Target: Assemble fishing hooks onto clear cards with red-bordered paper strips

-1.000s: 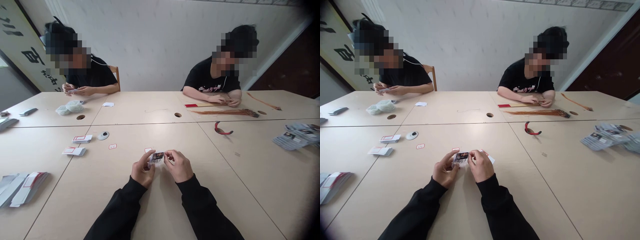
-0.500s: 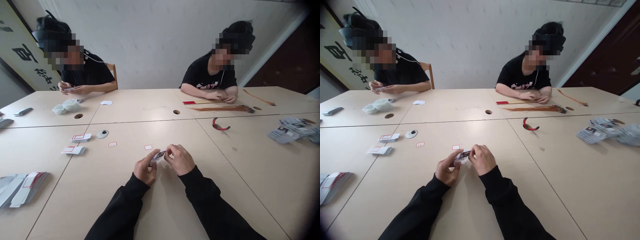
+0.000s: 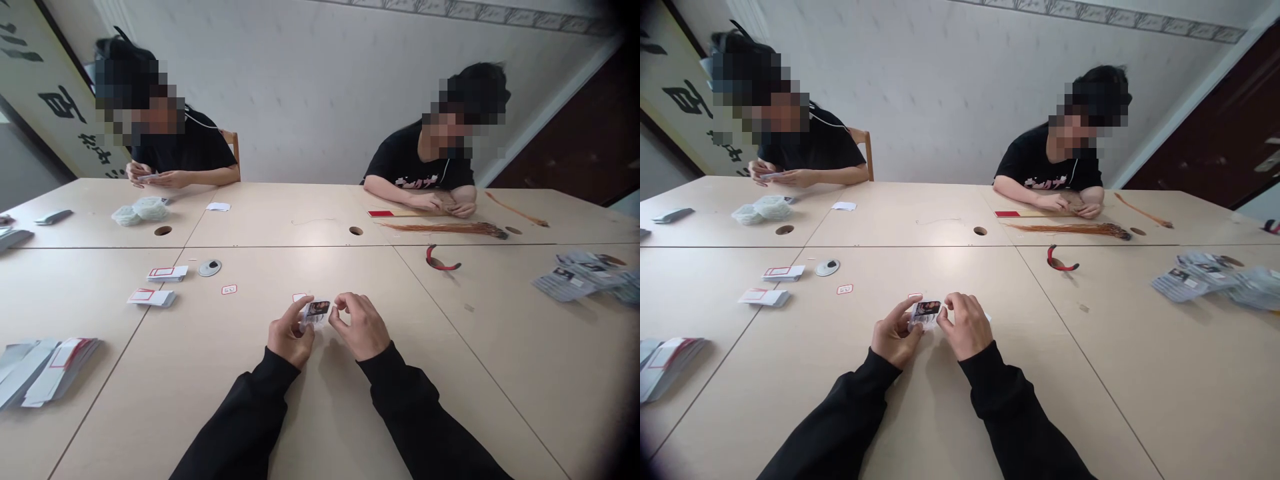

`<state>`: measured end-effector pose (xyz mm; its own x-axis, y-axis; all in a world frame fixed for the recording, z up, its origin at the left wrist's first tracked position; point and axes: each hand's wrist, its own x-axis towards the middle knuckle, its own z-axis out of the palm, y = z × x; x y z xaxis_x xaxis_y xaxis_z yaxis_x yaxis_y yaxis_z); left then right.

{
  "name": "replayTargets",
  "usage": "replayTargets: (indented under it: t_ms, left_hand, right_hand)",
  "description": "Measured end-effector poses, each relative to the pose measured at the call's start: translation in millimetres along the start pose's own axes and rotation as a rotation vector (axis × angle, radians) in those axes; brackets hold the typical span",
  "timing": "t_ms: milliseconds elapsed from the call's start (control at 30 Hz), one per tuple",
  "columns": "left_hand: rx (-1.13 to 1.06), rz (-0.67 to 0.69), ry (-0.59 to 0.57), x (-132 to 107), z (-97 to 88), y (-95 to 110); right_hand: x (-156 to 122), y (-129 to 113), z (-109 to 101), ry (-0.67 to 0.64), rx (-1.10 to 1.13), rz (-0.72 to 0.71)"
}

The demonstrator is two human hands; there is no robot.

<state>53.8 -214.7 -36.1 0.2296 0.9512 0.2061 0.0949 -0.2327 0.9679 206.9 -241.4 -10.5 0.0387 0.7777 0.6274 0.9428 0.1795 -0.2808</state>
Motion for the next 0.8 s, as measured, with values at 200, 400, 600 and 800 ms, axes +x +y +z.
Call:
replayTargets:
  t_ms: [200,400,600,800]
  left_hand:
    - [-0.062,-0.036,-0.005,1.9,-0.8,-1.7]
    - [-0.097,-0.014,0.008,0.8,1.5,-5.4]
    - [-0.114,-0.036,0.048,-0.1,3.3,-1.5]
    - [-0.075,-0.06,0.076,0.0,3.3,0.3]
  right_hand:
    - [-3.8,-0.5,5.7,0.075,0.047,-0.063]
    - [-1.7,-0.3,6.9,0.112,0.026,-0.079]
    - [-0.4,-3.7,5.3,0.09,0.034,-0.021]
    - [-1.0,-5.5,4.1,0.008,0.051,-0.01]
